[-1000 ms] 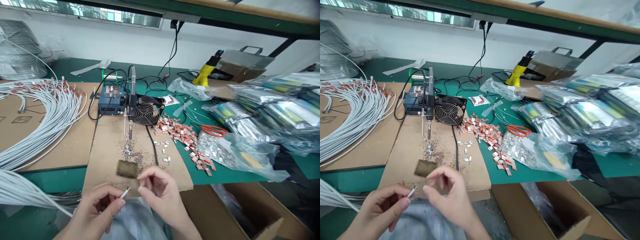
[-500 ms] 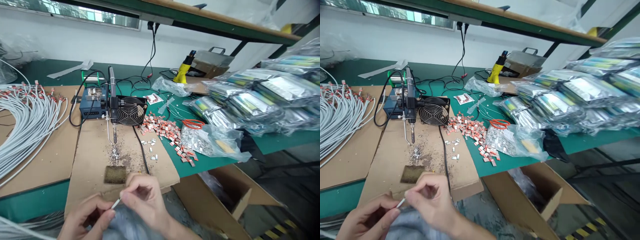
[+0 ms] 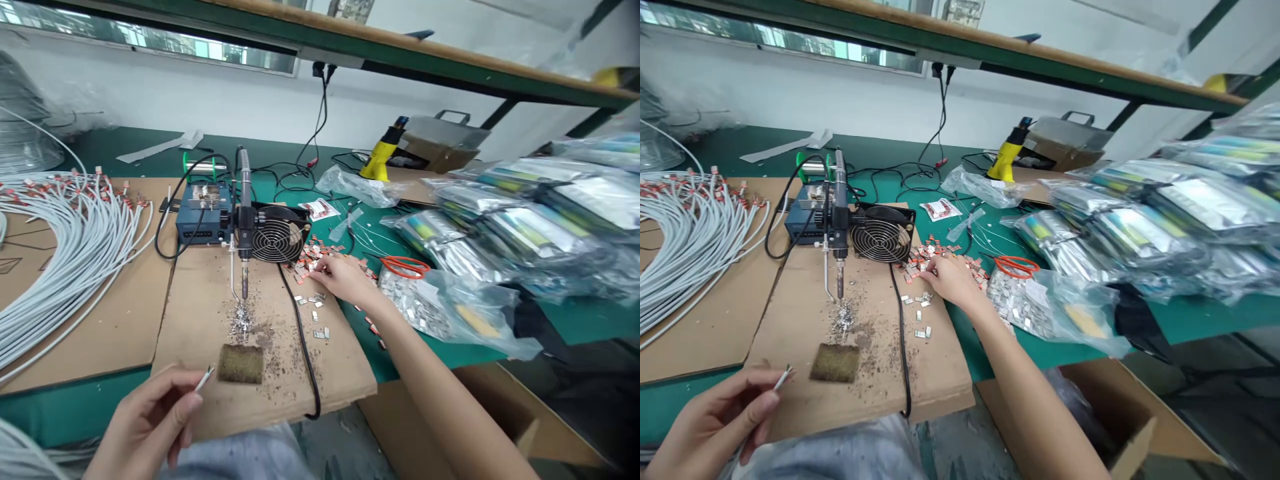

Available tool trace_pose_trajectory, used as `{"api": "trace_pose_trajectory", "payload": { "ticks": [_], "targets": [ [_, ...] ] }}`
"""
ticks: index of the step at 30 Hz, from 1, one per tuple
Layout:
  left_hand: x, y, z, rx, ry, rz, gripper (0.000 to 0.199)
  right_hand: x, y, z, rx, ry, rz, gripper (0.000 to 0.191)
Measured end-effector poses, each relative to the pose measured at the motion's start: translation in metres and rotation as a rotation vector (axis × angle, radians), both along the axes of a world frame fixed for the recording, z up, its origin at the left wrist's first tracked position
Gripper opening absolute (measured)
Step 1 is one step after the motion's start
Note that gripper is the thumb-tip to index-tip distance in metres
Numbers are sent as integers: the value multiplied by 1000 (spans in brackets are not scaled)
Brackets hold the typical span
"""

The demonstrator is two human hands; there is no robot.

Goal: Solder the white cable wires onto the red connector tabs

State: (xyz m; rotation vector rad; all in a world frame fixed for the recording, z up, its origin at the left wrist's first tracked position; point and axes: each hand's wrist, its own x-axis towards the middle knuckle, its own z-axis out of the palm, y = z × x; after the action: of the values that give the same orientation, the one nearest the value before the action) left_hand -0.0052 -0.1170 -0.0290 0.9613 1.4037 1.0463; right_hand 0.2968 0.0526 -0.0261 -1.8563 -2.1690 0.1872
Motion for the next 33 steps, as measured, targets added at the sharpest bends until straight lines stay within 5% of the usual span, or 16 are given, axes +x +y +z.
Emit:
{"api": "trace_pose_trajectory", "payload": {
  "ticks": [3, 7, 14, 22, 33],
  "targets": [
    [-7, 14, 4, 90, 100, -83, 23, 1, -2, 1, -12, -27, 32, 19],
    [-17, 52, 15, 221, 358, -429, 26, -5, -16, 13, -6, 25, 48, 21],
    [-3, 110, 38, -99, 315, -654, 28, -67, -61, 21, -280, 665, 265, 19],
    [0, 112, 20, -117, 104, -668, 32, -108, -58, 4, -755, 1252, 105, 28],
    [2, 116, 24, -21, 24, -743, 22, -107, -60, 1, -836, 1415, 71, 37]
  ]
}}
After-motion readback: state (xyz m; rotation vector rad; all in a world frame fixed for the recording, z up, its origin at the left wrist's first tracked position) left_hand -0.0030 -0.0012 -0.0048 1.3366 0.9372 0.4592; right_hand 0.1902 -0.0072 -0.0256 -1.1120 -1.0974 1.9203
